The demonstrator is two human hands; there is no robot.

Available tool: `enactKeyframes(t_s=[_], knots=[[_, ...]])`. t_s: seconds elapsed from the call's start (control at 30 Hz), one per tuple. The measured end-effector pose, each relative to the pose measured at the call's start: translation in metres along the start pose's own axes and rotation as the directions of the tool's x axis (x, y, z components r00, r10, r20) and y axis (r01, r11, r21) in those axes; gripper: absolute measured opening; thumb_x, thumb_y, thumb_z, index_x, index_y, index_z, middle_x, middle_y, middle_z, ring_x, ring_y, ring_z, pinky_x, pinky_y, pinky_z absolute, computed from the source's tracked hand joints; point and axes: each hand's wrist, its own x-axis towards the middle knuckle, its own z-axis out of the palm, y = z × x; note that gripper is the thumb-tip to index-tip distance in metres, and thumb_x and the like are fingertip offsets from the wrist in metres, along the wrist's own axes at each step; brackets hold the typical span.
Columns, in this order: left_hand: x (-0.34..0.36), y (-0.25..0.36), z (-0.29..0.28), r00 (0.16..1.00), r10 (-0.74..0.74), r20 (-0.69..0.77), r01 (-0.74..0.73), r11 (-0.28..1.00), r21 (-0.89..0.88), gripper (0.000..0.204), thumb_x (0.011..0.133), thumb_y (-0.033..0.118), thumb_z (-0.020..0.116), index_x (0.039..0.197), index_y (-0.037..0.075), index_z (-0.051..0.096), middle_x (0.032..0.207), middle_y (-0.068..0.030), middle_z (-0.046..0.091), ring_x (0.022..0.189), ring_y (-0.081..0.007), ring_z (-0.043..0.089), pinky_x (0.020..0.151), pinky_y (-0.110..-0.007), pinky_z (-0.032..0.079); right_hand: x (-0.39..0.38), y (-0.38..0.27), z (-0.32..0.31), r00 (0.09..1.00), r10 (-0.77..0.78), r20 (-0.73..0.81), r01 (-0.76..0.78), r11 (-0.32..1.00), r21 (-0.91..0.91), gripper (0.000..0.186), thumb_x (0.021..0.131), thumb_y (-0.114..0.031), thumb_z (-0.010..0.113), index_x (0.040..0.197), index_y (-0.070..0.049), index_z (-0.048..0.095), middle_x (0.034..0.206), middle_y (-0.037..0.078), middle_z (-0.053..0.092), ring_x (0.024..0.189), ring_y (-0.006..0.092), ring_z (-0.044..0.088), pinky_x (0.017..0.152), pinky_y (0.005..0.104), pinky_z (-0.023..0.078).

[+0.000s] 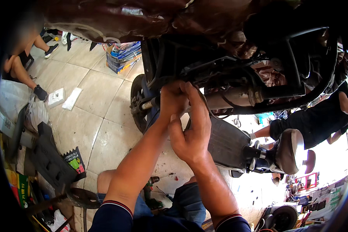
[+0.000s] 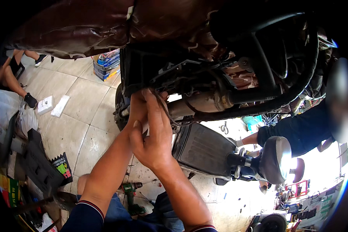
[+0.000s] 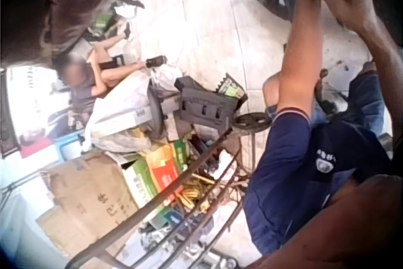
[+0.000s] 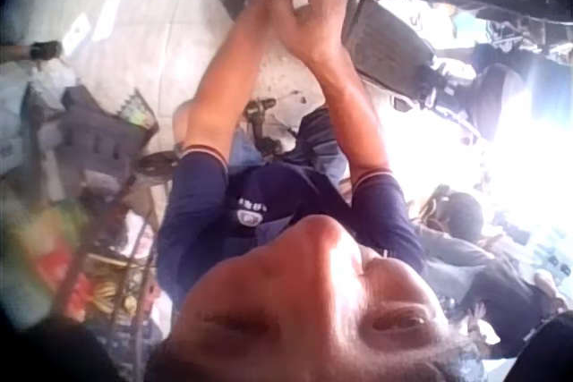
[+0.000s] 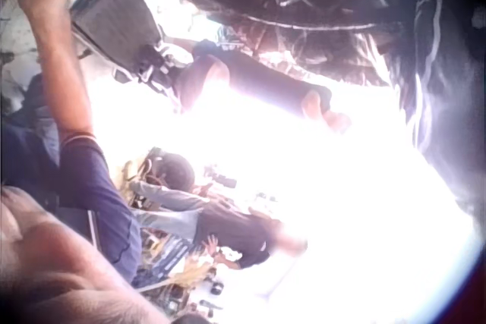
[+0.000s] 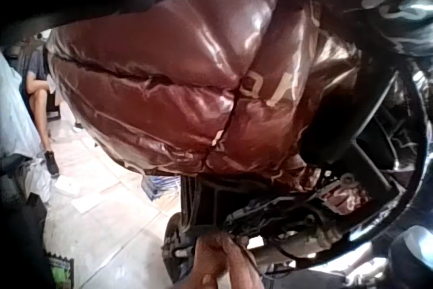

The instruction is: The person is repairing the electrical system of a scooter. They connect wires under the seat, secure them with a zip tie, and then use a screwdriver to tighten a screw on the scooter's frame.

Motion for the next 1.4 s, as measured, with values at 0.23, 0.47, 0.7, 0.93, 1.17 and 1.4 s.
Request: enactKeyframes(t_s=[0.23,0.47,0.7,0.93,1.17,1.4], knots=[[-0.001,0.018,0.006,0.992,-0.02,-0.124,0.055,0.957,0.284,0.022,0.089,0.016,0.083,0.081,-0.002,0.075,0.066,-0.0085,0.068,0.061,-0.0127,0.06,0.058,-0.034,0.049,0.011,0.0,0.004,0.977,0.151,-0.154,-0.137,0.986,0.096,0.094,0.089,0.001,0.059,0.168,0.007,0.009,0.173,0.03,0.023,0.162,0.0375,0.027,0.131,0.0479,0.024],[-0.01,0.024,-0.007,0.997,0.024,0.074,-0.046,0.946,0.322,0.013,0.097,0.011,0.075,0.1,-0.002,0.074,0.086,-0.0055,0.072,0.078,-0.0106,0.063,0.068,-0.029,0.051,0.031,0.0,0.0,0.929,0.368,-0.047,-0.315,0.85,0.422,0.096,0.086,0.0,0.063,0.167,0.005,0.013,0.166,0.025,0.033,0.152,0.0329,0.039,0.124,0.0446,0.035],[-0.014,0.031,-0.011,0.975,0.171,0.143,-0.215,0.887,0.408,0.015,0.098,0.004,0.07,0.113,0.002,0.072,0.094,-0.0018,0.073,0.086,-0.008,0.065,0.075,-0.025,0.053,0.031,0.016,0.014,0.918,0.285,-0.277,-0.179,0.919,0.351,0.09,0.084,0.002,0.063,0.164,0.003,0.02,0.164,0.024,0.034,0.146,0.0324,0.043,0.123,0.0453,0.037],[-0.006,0.011,0.006,0.939,0.343,-0.017,-0.319,0.891,0.324,0.01,0.095,0.006,0.073,0.103,0.001,0.072,0.078,-0.0075,0.071,0.072,-0.0129,0.065,0.063,-0.03,0.051,0.027,0.018,0.014,0.909,0.365,-0.199,-0.228,0.838,0.495,0.083,0.083,0.0,0.065,0.157,0.003,0.026,0.159,0.022,0.035,0.147,0.031,0.041,0.125,0.0473,0.035],[-0.002,0.012,0.027,0.972,0.1,-0.211,-0.033,0.953,0.3,0.013,0.093,0.009,0.08,0.098,-0.001,0.074,0.081,-0.0049,0.074,0.073,-0.0101,0.065,0.064,-0.026,0.05,0.01,-0.002,-0.001,0.982,0.091,-0.167,-0.085,0.996,0.04,0.074,0.079,-0.003,0.071,0.148,0.004,0.043,0.157,0.027,0.04,0.148,0.0407,0.044,0.121,0.0493,0.039],[-0.004,0.021,0.025,0.921,0.361,-0.142,-0.23,0.803,0.549,0.024,0.092,0.022,0.083,0.097,0.0,0.075,0.078,-0.0123,0.074,0.062,-0.025,0.067,0.063,-0.038,0.052,-0.112,-0.013,-0.059,0.954,0.289,0.084,-0.297,0.95,0.098,0.056,0.082,0.002,0.071,0.136,0.003,0.058,0.155,0.025,0.048,0.142,0.0391,0.054,0.117,0.0465,0.045]])
